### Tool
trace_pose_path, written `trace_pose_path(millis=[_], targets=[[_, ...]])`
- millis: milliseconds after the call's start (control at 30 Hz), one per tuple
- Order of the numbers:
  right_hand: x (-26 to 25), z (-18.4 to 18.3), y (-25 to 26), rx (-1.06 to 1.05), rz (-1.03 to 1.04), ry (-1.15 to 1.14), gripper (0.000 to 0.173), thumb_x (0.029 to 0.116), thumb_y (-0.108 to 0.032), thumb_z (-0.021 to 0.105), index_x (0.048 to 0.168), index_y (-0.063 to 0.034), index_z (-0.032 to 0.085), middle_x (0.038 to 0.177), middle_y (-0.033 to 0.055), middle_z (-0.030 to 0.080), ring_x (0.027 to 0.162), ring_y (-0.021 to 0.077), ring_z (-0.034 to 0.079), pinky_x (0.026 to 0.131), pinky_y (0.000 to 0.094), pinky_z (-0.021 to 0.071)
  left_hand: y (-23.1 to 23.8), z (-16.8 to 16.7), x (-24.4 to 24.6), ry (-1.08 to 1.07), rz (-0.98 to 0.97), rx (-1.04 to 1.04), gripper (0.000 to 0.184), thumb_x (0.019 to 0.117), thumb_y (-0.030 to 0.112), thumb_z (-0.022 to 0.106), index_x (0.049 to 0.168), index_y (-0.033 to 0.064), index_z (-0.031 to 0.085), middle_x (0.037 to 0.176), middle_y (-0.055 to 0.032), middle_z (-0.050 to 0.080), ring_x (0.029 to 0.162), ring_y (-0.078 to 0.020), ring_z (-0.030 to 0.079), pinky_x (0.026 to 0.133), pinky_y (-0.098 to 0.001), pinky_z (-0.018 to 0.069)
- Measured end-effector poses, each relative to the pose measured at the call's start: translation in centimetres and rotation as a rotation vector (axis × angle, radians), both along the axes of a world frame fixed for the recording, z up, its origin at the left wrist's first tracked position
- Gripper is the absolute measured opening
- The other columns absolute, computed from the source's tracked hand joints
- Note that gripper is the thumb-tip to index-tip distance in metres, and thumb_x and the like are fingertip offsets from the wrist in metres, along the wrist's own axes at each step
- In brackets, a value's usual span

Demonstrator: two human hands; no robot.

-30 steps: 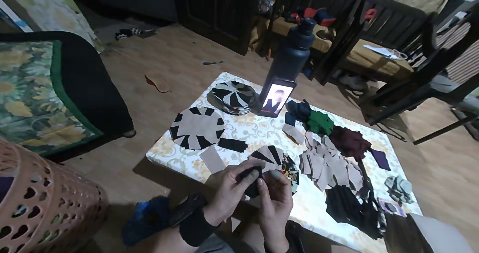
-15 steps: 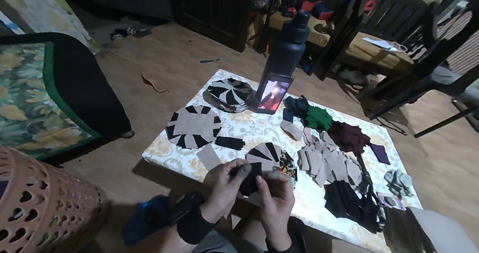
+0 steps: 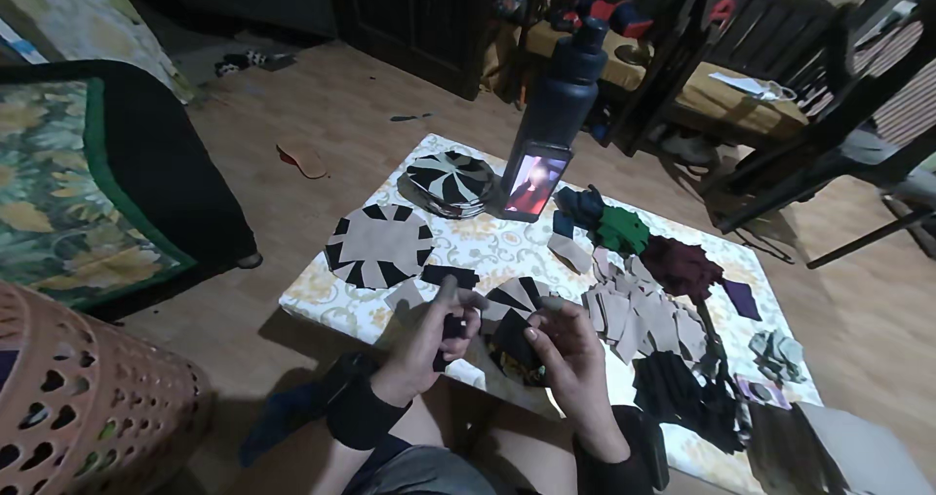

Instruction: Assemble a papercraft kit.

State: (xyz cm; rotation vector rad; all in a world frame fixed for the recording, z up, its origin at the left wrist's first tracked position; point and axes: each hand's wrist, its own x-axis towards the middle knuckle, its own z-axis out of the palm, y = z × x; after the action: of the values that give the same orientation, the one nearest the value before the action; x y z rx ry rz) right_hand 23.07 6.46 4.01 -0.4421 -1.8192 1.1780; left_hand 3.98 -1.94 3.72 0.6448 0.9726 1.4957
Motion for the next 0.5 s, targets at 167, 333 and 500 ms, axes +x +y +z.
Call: trace_pose_path(millis=[167, 333, 500], targets=[[0.2, 0.1, 0.6, 0.079, 0.048, -0.095, 0.03, 0.097, -0.003, 0.062, 0.124, 0.0087, 0.054, 0.099, 0.0037, 0.07, 0.088, 0.0049, 0.067, 0.081, 0.0225, 0.0589, 0.0, 0.0, 0.7, 0.595, -0.042, 0.177, 0.021, 0.0962, 0.022, 0.069, 0.108, 0.0053, 0.074, 0.098, 0.005, 0.073, 0.083, 0.0017, 0.066, 0.074, -0.0177, 0.0559], [0.1, -0.2, 0.1, 0.054, 0.045, -0.036, 0.033, 0.0964, -0.004, 0.064, 0.126, 0.0087, 0.053, 0.108, 0.007, 0.07, 0.096, 0.0094, 0.069, 0.086, 0.0268, 0.0597, 0.5, -0.9, 1.4, 0.584, 0.102, 0.214, 0.01, 0.091, 0.018, 0.075, 0.091, 0.0077, 0.072, 0.084, 0.0074, 0.069, 0.077, 0.0015, 0.064, 0.07, -0.017, 0.0541], [0.2, -0.8, -0.9, 0.018, -0.052, 0.067, 0.025, 0.0948, -0.001, 0.065, 0.119, 0.004, 0.059, 0.103, 0.0011, 0.072, 0.093, 0.0056, 0.07, 0.085, 0.0248, 0.0601, 0.4, -1.0, 1.9, 0.498, 0.071, 0.156, 0.015, 0.0907, 0.018, 0.076, 0.083, 0.0125, 0.065, 0.073, 0.0111, 0.061, 0.063, 0.0035, 0.055, 0.057, -0.0136, 0.046]])
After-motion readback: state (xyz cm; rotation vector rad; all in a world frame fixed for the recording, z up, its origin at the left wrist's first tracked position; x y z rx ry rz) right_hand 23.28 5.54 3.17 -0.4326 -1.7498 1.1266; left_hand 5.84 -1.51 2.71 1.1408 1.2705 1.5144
